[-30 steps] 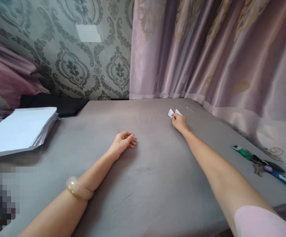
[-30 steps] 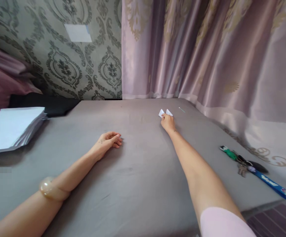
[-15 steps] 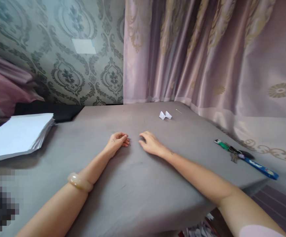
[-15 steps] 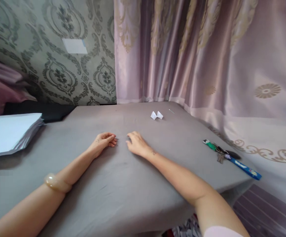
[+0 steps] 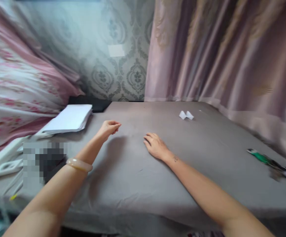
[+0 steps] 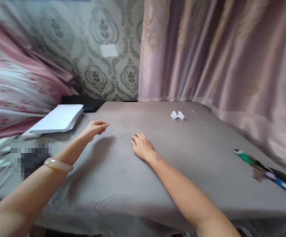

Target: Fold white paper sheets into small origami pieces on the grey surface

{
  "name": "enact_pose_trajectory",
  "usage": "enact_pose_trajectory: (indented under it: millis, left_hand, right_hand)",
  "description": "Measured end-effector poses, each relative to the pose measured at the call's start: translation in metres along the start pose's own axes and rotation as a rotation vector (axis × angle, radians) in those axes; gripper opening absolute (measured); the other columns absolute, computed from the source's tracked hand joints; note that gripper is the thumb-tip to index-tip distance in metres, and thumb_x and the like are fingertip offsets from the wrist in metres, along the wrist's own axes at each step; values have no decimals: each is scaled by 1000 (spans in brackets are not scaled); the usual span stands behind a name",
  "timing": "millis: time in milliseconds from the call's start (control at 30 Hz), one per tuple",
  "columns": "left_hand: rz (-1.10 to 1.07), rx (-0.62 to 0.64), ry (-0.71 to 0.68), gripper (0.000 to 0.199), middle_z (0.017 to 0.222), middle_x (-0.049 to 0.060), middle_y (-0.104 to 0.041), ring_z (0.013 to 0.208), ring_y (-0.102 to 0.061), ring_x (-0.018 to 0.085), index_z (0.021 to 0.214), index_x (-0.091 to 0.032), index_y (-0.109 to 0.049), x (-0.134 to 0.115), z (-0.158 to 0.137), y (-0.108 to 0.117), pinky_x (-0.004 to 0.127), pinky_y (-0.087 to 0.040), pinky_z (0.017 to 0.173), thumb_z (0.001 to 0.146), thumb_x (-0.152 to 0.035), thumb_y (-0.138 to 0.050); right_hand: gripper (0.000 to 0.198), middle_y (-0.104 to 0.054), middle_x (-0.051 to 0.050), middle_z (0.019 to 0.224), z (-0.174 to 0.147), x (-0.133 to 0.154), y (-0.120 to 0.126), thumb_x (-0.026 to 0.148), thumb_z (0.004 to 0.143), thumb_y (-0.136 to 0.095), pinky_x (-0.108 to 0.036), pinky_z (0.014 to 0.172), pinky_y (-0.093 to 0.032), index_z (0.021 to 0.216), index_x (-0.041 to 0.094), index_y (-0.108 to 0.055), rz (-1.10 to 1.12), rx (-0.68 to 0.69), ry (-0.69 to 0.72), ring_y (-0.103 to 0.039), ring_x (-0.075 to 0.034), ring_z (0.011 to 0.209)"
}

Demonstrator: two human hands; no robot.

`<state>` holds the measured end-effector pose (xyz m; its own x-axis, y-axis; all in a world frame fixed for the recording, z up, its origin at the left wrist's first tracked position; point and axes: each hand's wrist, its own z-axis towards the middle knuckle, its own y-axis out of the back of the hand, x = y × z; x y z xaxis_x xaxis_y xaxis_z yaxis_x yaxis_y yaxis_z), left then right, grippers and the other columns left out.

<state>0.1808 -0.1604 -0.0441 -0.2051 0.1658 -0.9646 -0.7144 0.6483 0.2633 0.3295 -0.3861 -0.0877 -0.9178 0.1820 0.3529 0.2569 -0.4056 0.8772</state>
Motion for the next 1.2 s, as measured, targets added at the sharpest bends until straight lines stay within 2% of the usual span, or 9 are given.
enact_pose_trajectory:
  millis: [67,200,333,433,600,733,867,1000,1200]
  left_hand:
    - [207,-108,-69,11,46,-4,-49,41,-38,6,72,-12,-65,5,-7,13,19,-26,43,71,-24,-64]
    - [322,-162,-119,14,50,-3,-54,46,-42,8,73,-12,-70,13,-13,27,20,-29,47,64,-14,-59]
    - [409,-217,-182,17,62,1,-63,59,-53,11,73,-14,-73,14,-8,46,21,-40,60,63,-12,-59]
    - [459,-352,-195,20,69,3,-67,65,-55,14,81,-14,-73,9,-2,77,23,-43,67,68,-16,-58]
    - [537,-529,-166,25,89,9,-70,83,-58,18,87,-11,-71,3,-3,148,26,-43,81,76,-29,-58]
    - [614,-437,-70,52,98,7,-69,83,-59,19,107,-13,-68,6,-14,191,29,-45,79,67,-46,-69]
    - [742,-249,-46,79,119,8,-61,94,-59,24,125,-17,-59,14,-19,210,30,-45,81,55,-49,-78]
    - [826,-159,-66,82,121,10,-59,98,-57,25,129,-17,-56,21,-16,217,30,-43,81,55,-46,-77]
    - [820,-152,-69,76,115,10,-62,96,-57,24,126,-15,-58,28,-8,222,30,-43,77,58,-45,-74]
  right_hand:
    - [34,-61,-15,124,1,-4,-5,27,94,-42,-44,102,-41,115,15,-65,25,-21,25,-52,-24,119]
    - [37,-63,-16,122,8,-13,-14,30,93,-42,-45,100,-44,113,11,-67,-31,-81,75,-55,-27,115]
    - [39,-63,-15,122,10,-16,-17,32,92,-41,-45,99,-45,113,13,-67,-52,-77,89,-56,-28,115]
    - [38,-64,-12,122,10,-15,-17,34,92,-40,-45,99,-45,112,17,-68,-57,-89,77,-56,-28,114]
    - [41,-64,-12,121,12,-19,-21,38,91,-38,-46,98,-46,110,19,-68,-63,-96,74,-57,-30,112]
    - [43,-63,-11,121,14,-22,-23,39,91,-37,-48,96,-47,112,18,-67,-85,-77,72,-56,-30,111]
    - [46,-62,-11,123,14,-22,-22,40,91,-36,-48,97,-46,113,14,-66,-95,-56,62,-56,-30,111]
    - [47,-63,-11,123,14,-20,-21,41,91,-35,-47,99,-45,113,13,-67,-91,-52,53,-56,-29,111]
    - [48,-63,-11,123,15,-22,-22,42,91,-35,-47,99,-45,113,14,-67,-81,-62,52,-56,-30,112]
